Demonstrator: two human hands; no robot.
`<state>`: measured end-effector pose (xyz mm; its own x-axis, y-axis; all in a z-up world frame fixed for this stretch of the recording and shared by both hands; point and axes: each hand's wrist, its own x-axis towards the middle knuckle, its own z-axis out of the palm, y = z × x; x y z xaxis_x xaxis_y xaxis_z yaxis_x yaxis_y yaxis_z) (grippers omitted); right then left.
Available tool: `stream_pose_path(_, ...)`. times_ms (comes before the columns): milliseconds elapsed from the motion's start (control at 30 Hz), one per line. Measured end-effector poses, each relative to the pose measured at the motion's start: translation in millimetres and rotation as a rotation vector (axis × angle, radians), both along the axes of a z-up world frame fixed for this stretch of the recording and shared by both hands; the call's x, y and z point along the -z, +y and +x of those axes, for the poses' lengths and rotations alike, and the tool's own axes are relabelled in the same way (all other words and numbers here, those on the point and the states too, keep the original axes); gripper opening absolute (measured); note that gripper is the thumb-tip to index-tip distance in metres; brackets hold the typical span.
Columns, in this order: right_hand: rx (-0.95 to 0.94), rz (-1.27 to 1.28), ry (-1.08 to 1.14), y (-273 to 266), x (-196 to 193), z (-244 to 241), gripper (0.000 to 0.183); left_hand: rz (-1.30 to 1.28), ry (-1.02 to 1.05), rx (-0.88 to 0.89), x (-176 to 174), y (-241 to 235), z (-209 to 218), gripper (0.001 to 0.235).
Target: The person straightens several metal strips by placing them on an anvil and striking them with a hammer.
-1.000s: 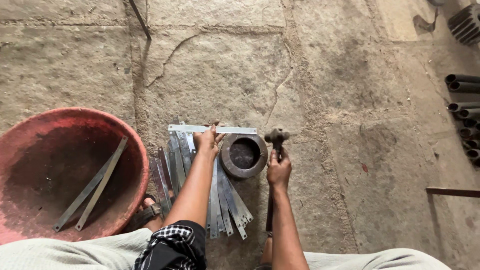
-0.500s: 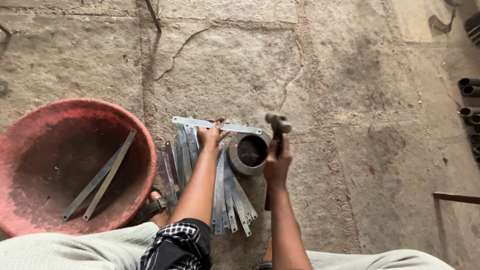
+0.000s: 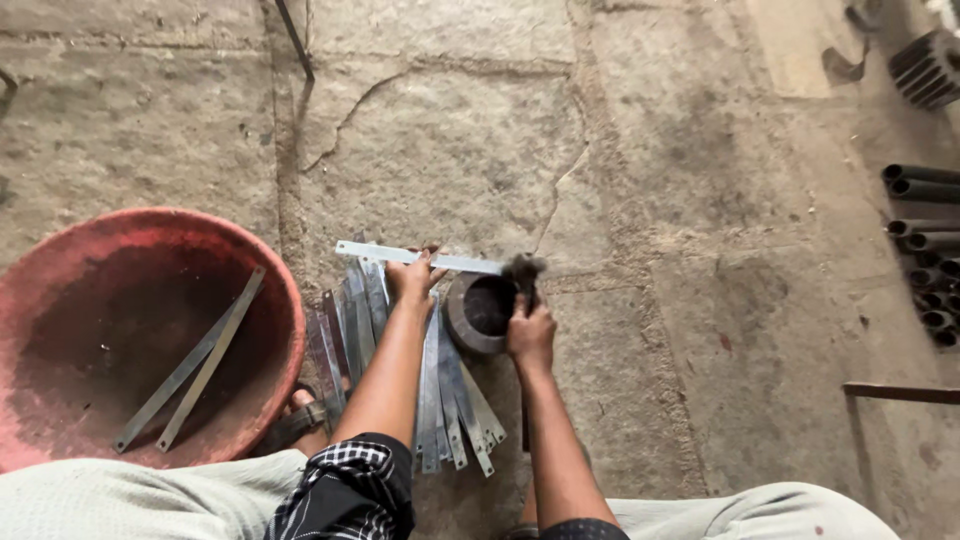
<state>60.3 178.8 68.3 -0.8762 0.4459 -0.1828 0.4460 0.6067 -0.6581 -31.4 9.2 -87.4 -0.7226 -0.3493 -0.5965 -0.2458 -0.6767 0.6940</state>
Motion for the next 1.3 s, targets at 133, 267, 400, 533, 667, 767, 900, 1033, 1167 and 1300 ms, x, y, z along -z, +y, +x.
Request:
stream_pose_path(133, -0.029, -0.005, 0.069, 35, 14, 13, 0.039, -0.043, -0.03, -0.009, -7, -8, 6, 0.028)
stream_pose_path(267, -0.069, 0.003, 0.082, 45, 10, 36, 0.041, -0.668, -0.141, 0.027, -35, -27, 14, 0.037)
stream_pose_path(400, -0.016, 0.013, 0.074, 34, 18, 62, 0.041, -1.069, -0.168, 0.283, -52, -72, 53, 0.035)
stream_pose_path(533, -0.014, 0.007, 0.056, 34, 19, 75, 0.041, -1.132, -0.169, 0.396, -33, -96, 103, 0.033)
stream_pose_path(667, -0.025, 0.06, -0.06, 32, 14, 83, 0.044, -1.132, -0.108, 0.471, -17, -86, 141, 0.037)
stream_pose_path(767, -0.031, 0.07, -0.062, 32, 21, 87, 0.046, -1.238, -0.138, 0.434, -33, -73, 165, 0.031)
stream_pose_path(900, -0.026, 0.039, -0.018, 38, 28, 87, 0.047, -1.431, -0.179, 0.256, -73, -101, 166, 0.017)
stream_pose_path(1033, -0.006, 0.035, -0.062, 35, 23, 88, 0.046, -1.553, -0.28, 0.075, -91, -166, 152, 0.018)
stream_pose_path(1167, -0.009, 0.008, -0.036, 31, 18, 91, 0.046, -1.495, -0.584, 0.122, -73, -216, 161, 0.027)
stream_pose_path(1300, -0.004, 0.017, -0.047, 33, 19, 89, 0.048, -1.639, -0.636, 0.171, -44, -220, 180, 0.042)
